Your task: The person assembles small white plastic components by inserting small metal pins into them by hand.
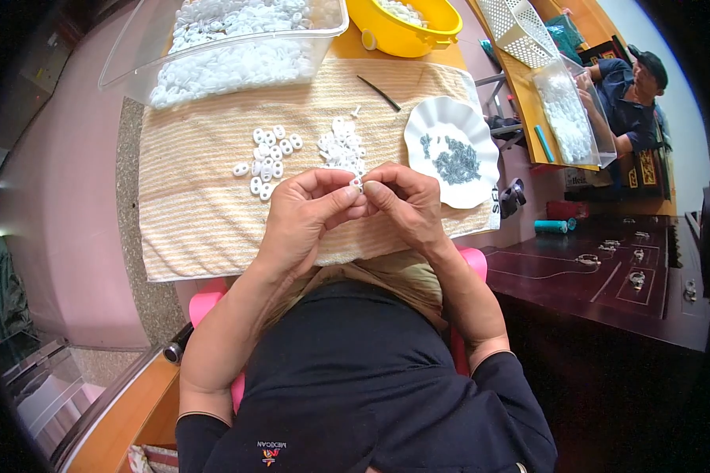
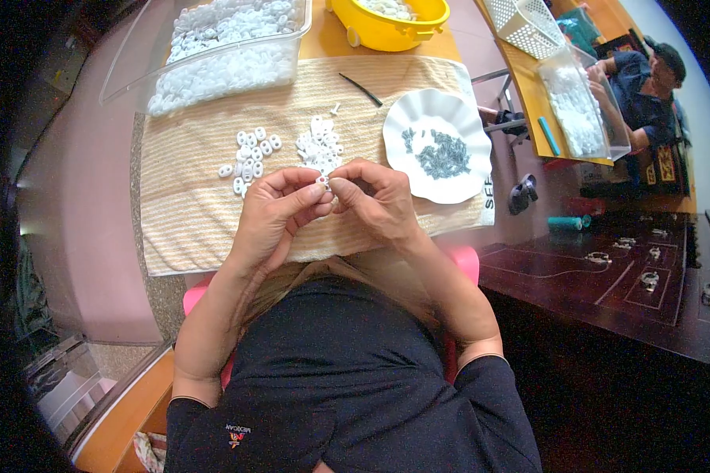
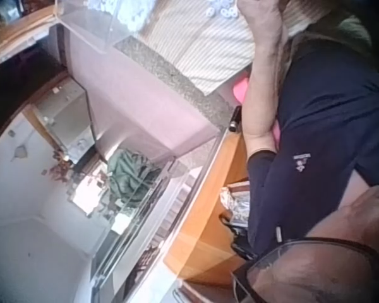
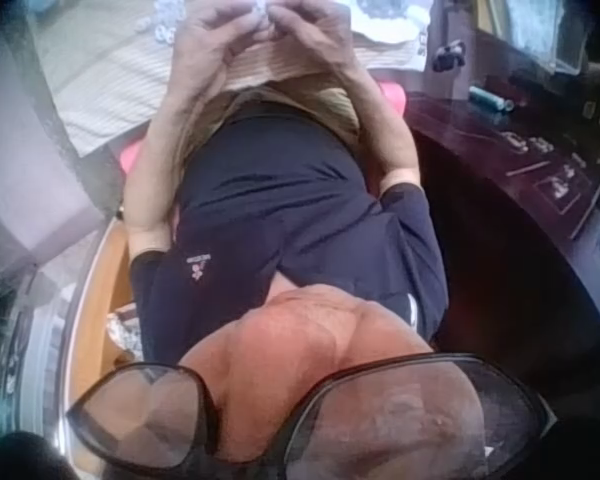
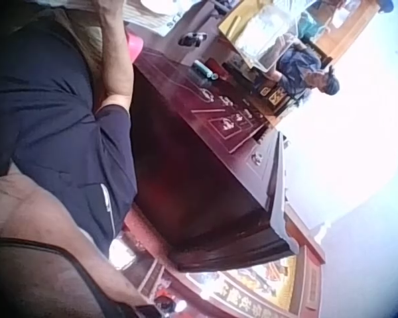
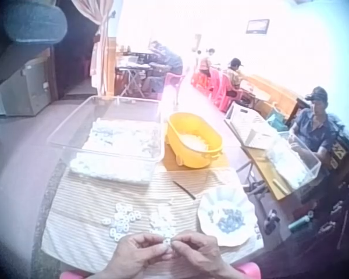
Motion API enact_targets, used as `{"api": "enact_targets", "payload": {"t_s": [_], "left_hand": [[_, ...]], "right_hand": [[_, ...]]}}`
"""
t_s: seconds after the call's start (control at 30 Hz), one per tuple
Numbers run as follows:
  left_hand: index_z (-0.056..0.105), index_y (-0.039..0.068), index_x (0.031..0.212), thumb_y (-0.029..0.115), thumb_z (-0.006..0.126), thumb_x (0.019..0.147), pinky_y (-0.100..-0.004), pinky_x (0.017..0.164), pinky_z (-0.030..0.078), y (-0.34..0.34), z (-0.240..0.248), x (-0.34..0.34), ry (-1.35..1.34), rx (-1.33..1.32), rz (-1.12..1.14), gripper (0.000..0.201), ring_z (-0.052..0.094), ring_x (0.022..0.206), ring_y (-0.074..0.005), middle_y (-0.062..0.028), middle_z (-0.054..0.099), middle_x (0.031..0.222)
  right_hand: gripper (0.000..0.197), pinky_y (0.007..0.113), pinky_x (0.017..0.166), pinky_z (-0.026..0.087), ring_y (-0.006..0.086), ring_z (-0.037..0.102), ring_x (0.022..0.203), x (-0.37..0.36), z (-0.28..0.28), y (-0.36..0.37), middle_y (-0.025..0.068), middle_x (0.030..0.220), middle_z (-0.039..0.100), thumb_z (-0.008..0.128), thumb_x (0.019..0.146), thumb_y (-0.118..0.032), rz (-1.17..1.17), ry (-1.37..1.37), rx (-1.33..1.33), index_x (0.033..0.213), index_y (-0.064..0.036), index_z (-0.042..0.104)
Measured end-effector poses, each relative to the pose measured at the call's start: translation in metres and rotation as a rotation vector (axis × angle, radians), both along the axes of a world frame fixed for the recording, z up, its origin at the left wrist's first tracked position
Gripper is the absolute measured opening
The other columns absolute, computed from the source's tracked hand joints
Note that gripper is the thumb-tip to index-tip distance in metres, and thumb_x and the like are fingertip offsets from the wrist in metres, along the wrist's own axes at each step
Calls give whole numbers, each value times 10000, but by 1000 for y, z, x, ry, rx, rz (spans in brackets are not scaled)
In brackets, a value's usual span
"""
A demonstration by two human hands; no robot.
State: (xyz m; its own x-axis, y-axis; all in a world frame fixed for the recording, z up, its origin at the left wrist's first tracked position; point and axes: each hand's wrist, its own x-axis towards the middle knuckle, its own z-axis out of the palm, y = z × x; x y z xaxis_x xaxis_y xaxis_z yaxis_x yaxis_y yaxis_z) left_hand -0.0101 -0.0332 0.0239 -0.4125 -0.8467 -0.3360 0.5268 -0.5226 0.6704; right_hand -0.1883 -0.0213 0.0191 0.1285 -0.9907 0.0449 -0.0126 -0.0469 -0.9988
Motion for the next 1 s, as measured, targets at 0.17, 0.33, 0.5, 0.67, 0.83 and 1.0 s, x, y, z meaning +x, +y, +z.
{"api": "enact_targets", "payload": {"t_s": [0.17,0.33,0.5,0.67,0.83,1.0], "left_hand": [[617,-42,1013,24,650,863,-262,753,568,1,0,-1,2,-4,-1,167,660,777,-148,-110,671,878],[621,-43,1013,25,650,864,-254,747,563,2,0,-1,1,-2,9,166,657,773,-140,-105,671,872],[620,-47,1015,26,645,867,-243,731,557,3,-1,-3,6,-11,-4,166,655,766,-131,-99,669,866],[622,-48,1004,30,646,869,-241,726,556,6,-2,-3,-8,-16,-4,157,653,763,-127,-93,668,864],[616,-34,1010,29,657,863,-269,752,571,8,-4,-6,-9,-11,-7,165,654,774,-142,-99,667,887],[625,-33,1002,27,658,863,-259,746,567,12,-6,-8,-19,-25,11,155,651,772,-134,-89,668,883]], "right_hand": [[119,199,613,514,75,614,705,-3,2,0,38,803,657,621,910,-71,35,38,-21,960,34,647],[113,199,619,512,75,615,717,-2,5,0,36,799,654,612,914,-67,51,35,-11,951,35,643],[130,202,621,475,75,576,701,-5,7,1,34,796,614,582,938,-79,85,93,-1,947,41,629],[134,210,609,480,75,584,675,-6,9,1,29,762,634,602,924,-98,85,165,1,914,30,636],[141,220,608,475,78,581,669,-8,10,2,33,738,632,594,926,-98,84,179,20,899,34,634],[166,208,598,465,77,561,666,-7,14,3,37,754,604,544,956,-85,110,200,18,861,37,605]]}}
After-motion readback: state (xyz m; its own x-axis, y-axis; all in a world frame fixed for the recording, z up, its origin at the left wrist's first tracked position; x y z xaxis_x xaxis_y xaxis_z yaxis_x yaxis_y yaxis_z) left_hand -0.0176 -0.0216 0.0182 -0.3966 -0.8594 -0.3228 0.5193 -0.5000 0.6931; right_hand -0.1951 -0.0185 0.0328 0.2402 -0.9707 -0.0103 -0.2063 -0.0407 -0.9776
